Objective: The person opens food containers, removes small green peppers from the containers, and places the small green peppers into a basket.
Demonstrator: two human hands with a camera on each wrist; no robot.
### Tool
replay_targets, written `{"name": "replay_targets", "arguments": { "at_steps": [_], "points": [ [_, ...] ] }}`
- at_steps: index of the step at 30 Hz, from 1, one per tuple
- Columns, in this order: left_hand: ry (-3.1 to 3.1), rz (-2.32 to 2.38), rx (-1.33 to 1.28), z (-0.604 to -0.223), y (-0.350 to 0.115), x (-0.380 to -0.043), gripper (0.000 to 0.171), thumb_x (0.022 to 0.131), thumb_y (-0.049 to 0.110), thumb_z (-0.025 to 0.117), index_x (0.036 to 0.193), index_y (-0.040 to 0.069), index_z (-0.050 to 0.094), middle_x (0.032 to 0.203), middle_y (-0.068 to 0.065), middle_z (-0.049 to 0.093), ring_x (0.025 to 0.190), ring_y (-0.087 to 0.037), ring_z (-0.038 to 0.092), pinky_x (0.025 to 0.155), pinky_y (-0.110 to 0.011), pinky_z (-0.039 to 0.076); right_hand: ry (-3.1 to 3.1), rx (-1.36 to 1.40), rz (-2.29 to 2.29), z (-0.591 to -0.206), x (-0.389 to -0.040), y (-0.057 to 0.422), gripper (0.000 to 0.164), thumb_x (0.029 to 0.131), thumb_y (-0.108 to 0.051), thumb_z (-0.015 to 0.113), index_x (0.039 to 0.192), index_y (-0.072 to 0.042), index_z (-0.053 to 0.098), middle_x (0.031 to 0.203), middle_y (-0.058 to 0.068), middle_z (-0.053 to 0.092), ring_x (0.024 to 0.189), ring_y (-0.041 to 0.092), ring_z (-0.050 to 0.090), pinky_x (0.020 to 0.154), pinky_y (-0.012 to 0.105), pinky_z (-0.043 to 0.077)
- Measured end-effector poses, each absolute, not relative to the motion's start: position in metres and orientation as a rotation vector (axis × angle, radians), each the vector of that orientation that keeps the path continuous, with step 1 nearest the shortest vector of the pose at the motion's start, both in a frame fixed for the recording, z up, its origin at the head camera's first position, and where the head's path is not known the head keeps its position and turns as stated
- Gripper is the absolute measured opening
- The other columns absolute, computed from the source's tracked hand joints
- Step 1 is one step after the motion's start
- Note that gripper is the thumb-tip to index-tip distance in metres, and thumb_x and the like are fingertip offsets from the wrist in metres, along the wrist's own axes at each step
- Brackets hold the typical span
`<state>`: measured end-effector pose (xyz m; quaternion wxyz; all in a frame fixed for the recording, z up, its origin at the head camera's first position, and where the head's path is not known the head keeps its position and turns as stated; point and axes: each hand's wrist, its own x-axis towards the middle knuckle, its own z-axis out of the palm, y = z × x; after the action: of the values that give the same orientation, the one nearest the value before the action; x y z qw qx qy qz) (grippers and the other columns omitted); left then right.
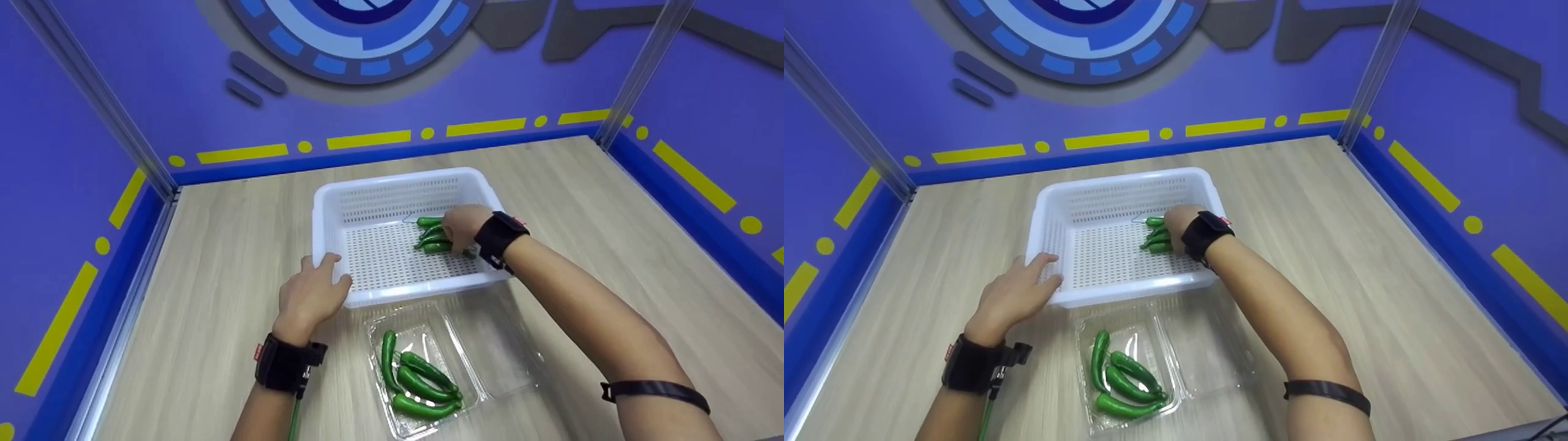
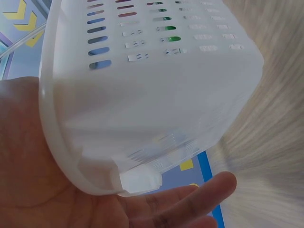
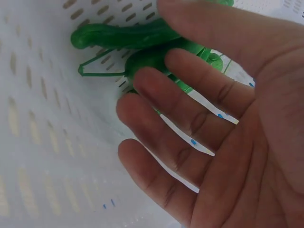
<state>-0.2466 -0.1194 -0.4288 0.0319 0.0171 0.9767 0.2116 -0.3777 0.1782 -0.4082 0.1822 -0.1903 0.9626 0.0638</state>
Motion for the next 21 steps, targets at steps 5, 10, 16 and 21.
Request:
{"name": "replay_targets", "arguments": {
  "at_steps": [5, 10, 16, 21],
  "points": [
    [3.008, 0.656, 0.05, -0.429, -0.119, -0.247, 0.056, 0.098, 0.045, 0.048, 0.147, 0.017, 0.052, 0.136, -0.024, 0.053, 0.09, -0.036, 0.063, 0.074, -0.05, 0.051, 2.705, -0.503, 0.18, -0.408, -0.376, 0.179, 0.029, 0.075, -0.02, 0.086, 0.068, -0.013, 0.058, 0.068, -0.003, 0.055, 0.065, 0.016, 0.052, 0.059, 0.027, 0.04],
    [3.002, 0.666, 0.046, -0.431, -0.119, -0.249, 0.056, 0.098, 0.045, 0.048, 0.147, 0.018, 0.053, 0.136, -0.025, 0.052, 0.093, -0.037, 0.064, 0.077, -0.052, 0.051, 2.713, -0.554, 0.164, -0.406, -0.374, 0.179, 0.028, 0.074, -0.017, 0.084, 0.066, -0.014, 0.057, 0.067, -0.003, 0.054, 0.063, 0.016, 0.05, 0.057, 0.027, 0.039],
    [2.993, 0.675, 0.061, -0.43, -0.118, -0.249, 0.057, 0.098, 0.046, 0.048, 0.147, 0.018, 0.052, 0.138, -0.025, 0.052, 0.092, -0.037, 0.064, 0.075, -0.051, 0.051, 2.779, -0.698, -0.041, -0.39, -0.365, 0.181, 0.026, 0.084, -0.03, 0.08, 0.077, -0.011, 0.064, 0.075, -0.001, 0.06, 0.068, 0.016, 0.053, 0.063, 0.029, 0.04],
    [2.999, 0.656, 0.068, -0.429, -0.12, -0.248, 0.057, 0.098, 0.045, 0.047, 0.147, 0.017, 0.052, 0.137, -0.024, 0.052, 0.085, -0.034, 0.062, 0.068, -0.048, 0.05, 2.852, -0.867, -0.204, -0.364, -0.349, 0.18, 0.025, 0.088, -0.034, 0.076, 0.083, -0.011, 0.068, 0.082, 0.002, 0.068, 0.07, 0.019, 0.057, 0.067, 0.033, 0.046]
  ]
}}
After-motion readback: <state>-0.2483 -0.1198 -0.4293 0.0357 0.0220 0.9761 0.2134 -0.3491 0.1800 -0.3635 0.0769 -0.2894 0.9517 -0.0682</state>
